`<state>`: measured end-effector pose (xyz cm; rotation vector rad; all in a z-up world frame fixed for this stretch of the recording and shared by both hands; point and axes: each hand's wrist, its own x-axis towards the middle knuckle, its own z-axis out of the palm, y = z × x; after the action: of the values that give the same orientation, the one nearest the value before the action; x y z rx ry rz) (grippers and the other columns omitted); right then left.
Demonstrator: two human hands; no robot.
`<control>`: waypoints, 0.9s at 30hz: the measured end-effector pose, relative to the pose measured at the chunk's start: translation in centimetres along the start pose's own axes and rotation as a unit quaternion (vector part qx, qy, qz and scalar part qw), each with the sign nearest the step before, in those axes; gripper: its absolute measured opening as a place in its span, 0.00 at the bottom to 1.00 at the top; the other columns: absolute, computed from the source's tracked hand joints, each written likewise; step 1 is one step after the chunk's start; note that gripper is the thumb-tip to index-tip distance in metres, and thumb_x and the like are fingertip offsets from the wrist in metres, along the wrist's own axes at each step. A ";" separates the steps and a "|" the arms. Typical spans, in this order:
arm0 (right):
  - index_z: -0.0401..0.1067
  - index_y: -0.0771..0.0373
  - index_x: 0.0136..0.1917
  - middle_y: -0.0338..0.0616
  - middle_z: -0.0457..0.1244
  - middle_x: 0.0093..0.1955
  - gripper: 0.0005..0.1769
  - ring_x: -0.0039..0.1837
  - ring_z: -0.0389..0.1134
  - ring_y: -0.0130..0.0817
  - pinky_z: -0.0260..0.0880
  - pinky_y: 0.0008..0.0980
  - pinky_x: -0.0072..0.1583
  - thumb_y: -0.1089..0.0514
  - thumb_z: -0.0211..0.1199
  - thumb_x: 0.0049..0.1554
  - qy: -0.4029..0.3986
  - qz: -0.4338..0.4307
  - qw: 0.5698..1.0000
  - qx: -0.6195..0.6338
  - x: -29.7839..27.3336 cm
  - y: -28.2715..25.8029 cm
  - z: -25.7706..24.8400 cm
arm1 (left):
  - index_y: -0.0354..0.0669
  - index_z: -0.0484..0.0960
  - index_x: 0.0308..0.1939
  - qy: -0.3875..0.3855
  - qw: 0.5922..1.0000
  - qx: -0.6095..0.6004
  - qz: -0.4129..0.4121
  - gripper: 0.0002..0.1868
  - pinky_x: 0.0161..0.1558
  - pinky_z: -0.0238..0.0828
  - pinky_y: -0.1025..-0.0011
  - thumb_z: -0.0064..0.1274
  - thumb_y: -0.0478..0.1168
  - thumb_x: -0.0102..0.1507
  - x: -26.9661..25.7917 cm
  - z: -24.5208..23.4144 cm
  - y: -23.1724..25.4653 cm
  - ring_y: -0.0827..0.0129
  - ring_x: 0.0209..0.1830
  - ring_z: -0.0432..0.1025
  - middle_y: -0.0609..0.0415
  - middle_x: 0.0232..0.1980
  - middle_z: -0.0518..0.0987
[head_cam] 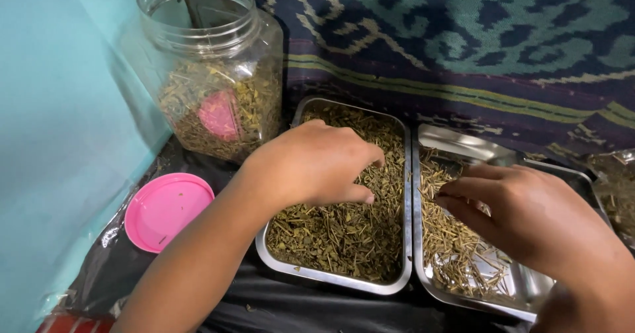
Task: Sorting dried tea leaves by hand to remove stems or impurities
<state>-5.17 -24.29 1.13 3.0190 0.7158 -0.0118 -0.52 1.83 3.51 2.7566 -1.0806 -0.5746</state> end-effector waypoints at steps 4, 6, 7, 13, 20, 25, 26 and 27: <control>0.82 0.40 0.50 0.25 0.75 0.45 0.14 0.40 0.77 0.36 0.75 0.45 0.39 0.40 0.63 0.53 -0.003 0.000 1.000 0.015 -0.1 0.0 0.2 | 0.51 0.72 0.68 0.015 1.000 0.008 0.011 0.30 0.59 0.66 0.51 0.54 0.56 0.64 0.6 0.6 -0.5 0.58 0.56 0.76 0.52 0.60 0.80; 0.81 0.43 0.50 0.28 0.73 0.42 0.14 0.40 0.75 0.40 0.71 0.48 0.38 0.41 0.63 0.54 0.016 -0.016 1.000 0.015 -0.3 0.3 0.4 | 0.53 0.71 0.69 0.011 1.000 0.009 -0.003 0.31 0.62 0.63 0.50 0.54 0.57 0.64 0.8 0.6 -0.6 0.56 0.59 0.74 0.52 0.62 0.79; 0.81 0.43 0.50 0.28 0.73 0.42 0.14 0.40 0.75 0.40 0.71 0.48 0.38 0.41 0.63 0.54 0.015 -0.017 1.000 0.014 -0.5 0.4 0.3 | 0.53 0.71 0.69 0.012 1.000 0.008 -0.004 0.31 0.62 0.63 0.50 0.54 0.57 0.64 0.9 0.8 -0.6 0.56 0.59 0.74 0.52 0.62 0.79; 0.82 0.38 0.47 0.24 0.73 0.41 0.14 0.41 0.75 0.40 0.72 0.48 0.41 0.36 0.61 0.53 0.038 0.027 0.999 -0.007 -1.7 0.5 -0.2 | 0.52 0.70 0.69 0.002 1.000 -0.004 -0.017 0.31 0.65 0.59 0.51 0.53 0.56 0.65 -0.1 -0.1 -0.3 0.60 0.58 0.75 0.53 0.62 0.79; 0.82 0.44 0.47 0.27 0.73 0.41 0.12 0.40 0.75 0.39 0.71 0.46 0.38 0.41 0.64 0.53 0.062 -0.012 0.997 0.034 -2.5 0.6 -1.0 | 0.54 0.69 0.70 -0.016 0.999 -0.008 -0.049 0.30 0.64 0.64 0.52 0.53 0.56 0.66 0.0 -0.4 0.1 0.56 0.56 0.76 0.53 0.58 0.81; 0.81 0.49 0.44 0.29 0.73 0.39 0.12 0.38 0.75 0.36 0.72 0.45 0.38 0.43 0.64 0.54 0.069 -0.023 0.996 0.042 -2.9 1.1 -1.6 | 0.55 0.67 0.72 -0.033 0.997 -0.009 -0.069 0.32 0.63 0.65 0.53 0.53 0.56 0.66 0.1 -0.6 0.6 0.56 0.56 0.75 0.53 0.57 0.82; 0.81 0.48 0.44 0.29 0.73 0.40 0.11 0.39 0.75 0.36 0.73 0.44 0.39 0.43 0.63 0.55 0.078 -0.013 0.996 0.034 -3.0 1.3 -1.5 | 0.56 0.67 0.72 -0.038 0.996 -0.010 -0.076 0.32 0.63 0.65 0.53 0.52 0.56 0.66 0.1 -0.7 0.7 0.56 0.56 0.75 0.53 0.56 0.82; 0.80 0.47 0.44 0.29 0.73 0.41 0.11 0.40 0.74 0.36 0.73 0.43 0.40 0.43 0.62 0.55 0.087 -0.003 0.996 0.026 -3.1 1.5 -1.5 | 0.57 0.66 0.73 -0.044 0.996 -0.011 -0.082 0.32 0.63 0.65 0.53 0.52 0.57 0.66 0.1 -0.8 0.8 0.56 0.56 0.75 0.53 0.56 0.82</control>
<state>-7.26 -26.94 2.71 3.0958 0.7480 0.2385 -0.61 1.15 4.38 2.8436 -0.8629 -0.7296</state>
